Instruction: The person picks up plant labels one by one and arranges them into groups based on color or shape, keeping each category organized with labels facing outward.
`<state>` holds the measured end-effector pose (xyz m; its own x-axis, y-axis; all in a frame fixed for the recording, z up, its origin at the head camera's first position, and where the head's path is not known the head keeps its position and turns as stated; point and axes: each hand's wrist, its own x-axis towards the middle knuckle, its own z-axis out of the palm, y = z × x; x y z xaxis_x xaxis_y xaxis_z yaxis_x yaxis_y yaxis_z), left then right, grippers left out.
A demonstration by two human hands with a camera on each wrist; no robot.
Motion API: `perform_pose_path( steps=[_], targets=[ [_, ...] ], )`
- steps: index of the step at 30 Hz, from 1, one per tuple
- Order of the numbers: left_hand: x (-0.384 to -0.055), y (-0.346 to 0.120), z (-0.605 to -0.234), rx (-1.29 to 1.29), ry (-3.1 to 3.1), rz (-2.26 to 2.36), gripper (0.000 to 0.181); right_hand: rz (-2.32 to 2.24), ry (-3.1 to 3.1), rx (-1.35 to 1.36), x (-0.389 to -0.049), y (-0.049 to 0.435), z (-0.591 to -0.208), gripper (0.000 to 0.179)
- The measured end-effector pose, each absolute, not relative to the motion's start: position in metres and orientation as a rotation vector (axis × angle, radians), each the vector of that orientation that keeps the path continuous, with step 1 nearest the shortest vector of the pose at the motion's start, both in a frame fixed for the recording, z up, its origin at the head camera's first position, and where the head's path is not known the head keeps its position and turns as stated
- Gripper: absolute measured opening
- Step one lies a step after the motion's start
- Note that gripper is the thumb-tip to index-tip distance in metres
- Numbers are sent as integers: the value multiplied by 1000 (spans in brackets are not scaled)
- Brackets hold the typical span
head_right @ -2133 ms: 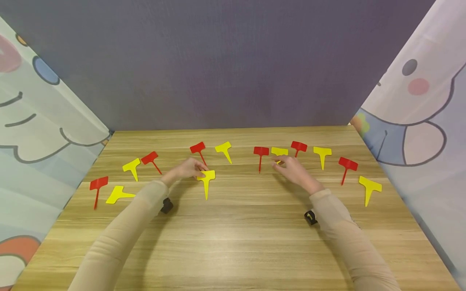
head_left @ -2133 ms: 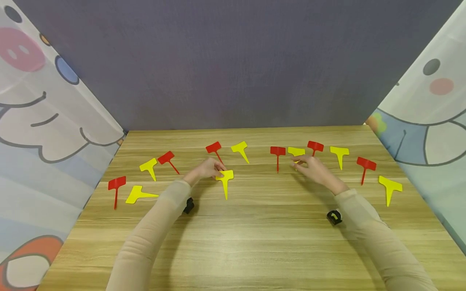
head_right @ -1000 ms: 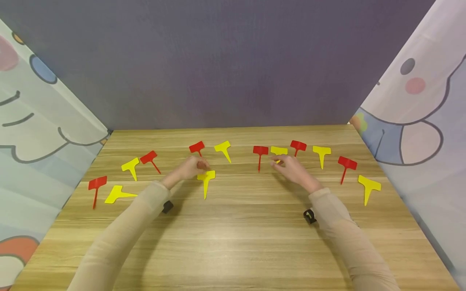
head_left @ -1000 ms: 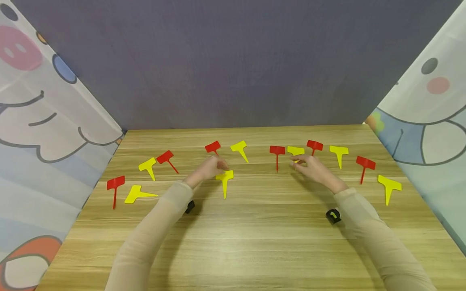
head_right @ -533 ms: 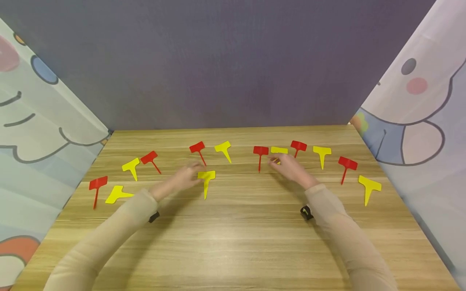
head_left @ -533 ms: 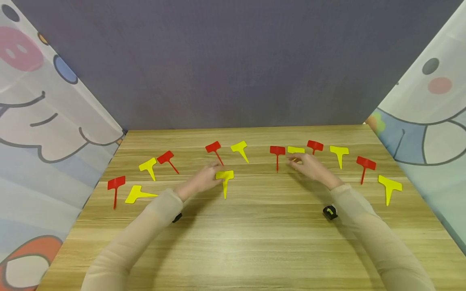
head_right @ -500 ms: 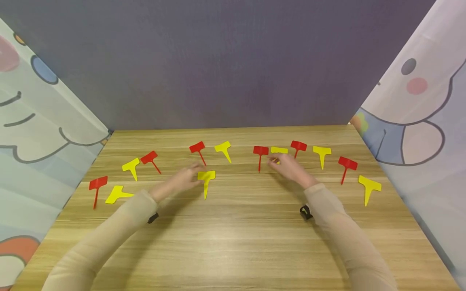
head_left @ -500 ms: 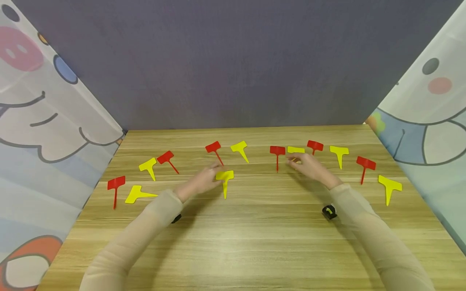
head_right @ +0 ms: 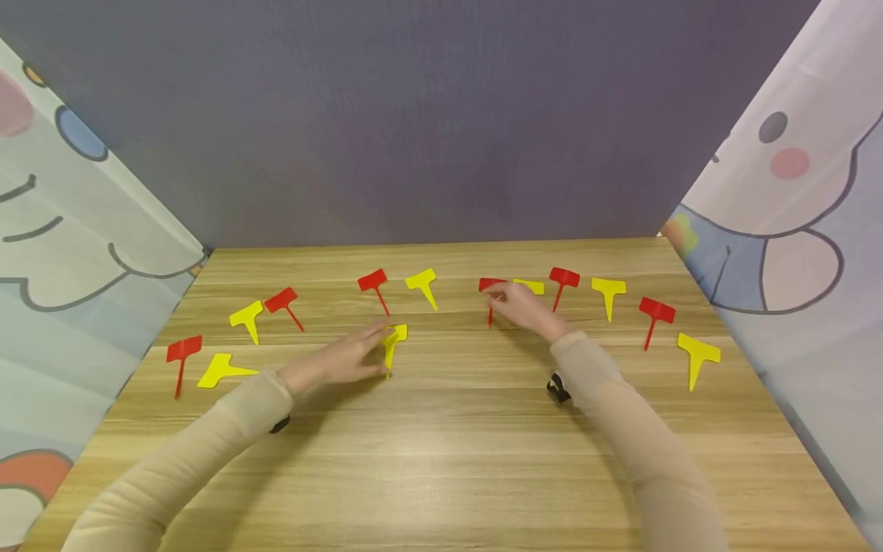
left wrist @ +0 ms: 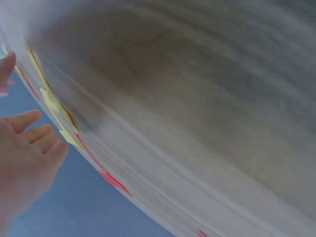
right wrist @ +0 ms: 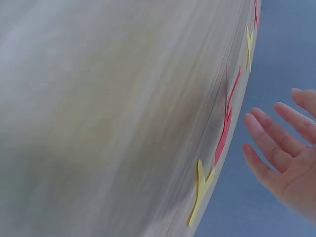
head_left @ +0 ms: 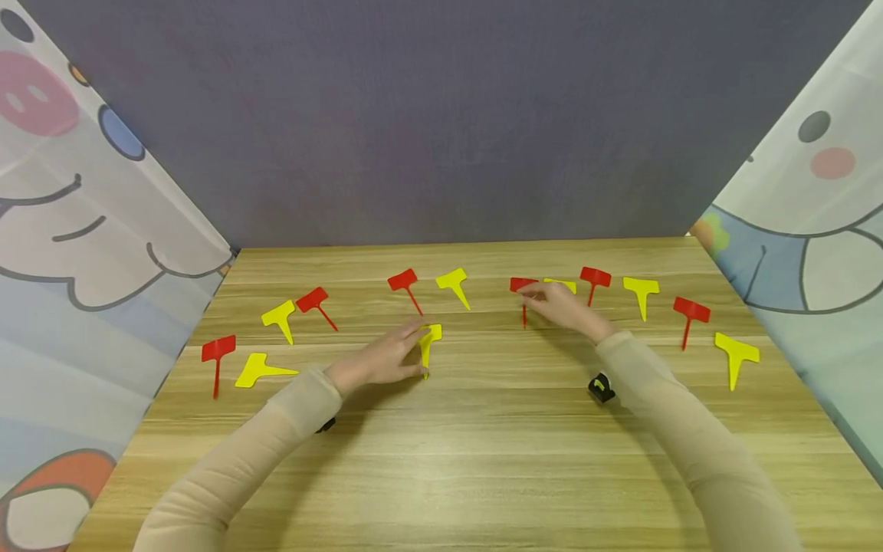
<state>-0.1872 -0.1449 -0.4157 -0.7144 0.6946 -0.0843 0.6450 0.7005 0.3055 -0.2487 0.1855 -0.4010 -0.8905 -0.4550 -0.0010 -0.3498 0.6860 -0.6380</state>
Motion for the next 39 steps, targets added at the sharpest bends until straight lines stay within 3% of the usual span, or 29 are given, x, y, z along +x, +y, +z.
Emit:
perform_pose_path(
  steps=[39],
  targets=[
    [-188,-142,-421,1028,2626,206,71,-962,2737,-638,-306,107,-406,34]
  ],
)
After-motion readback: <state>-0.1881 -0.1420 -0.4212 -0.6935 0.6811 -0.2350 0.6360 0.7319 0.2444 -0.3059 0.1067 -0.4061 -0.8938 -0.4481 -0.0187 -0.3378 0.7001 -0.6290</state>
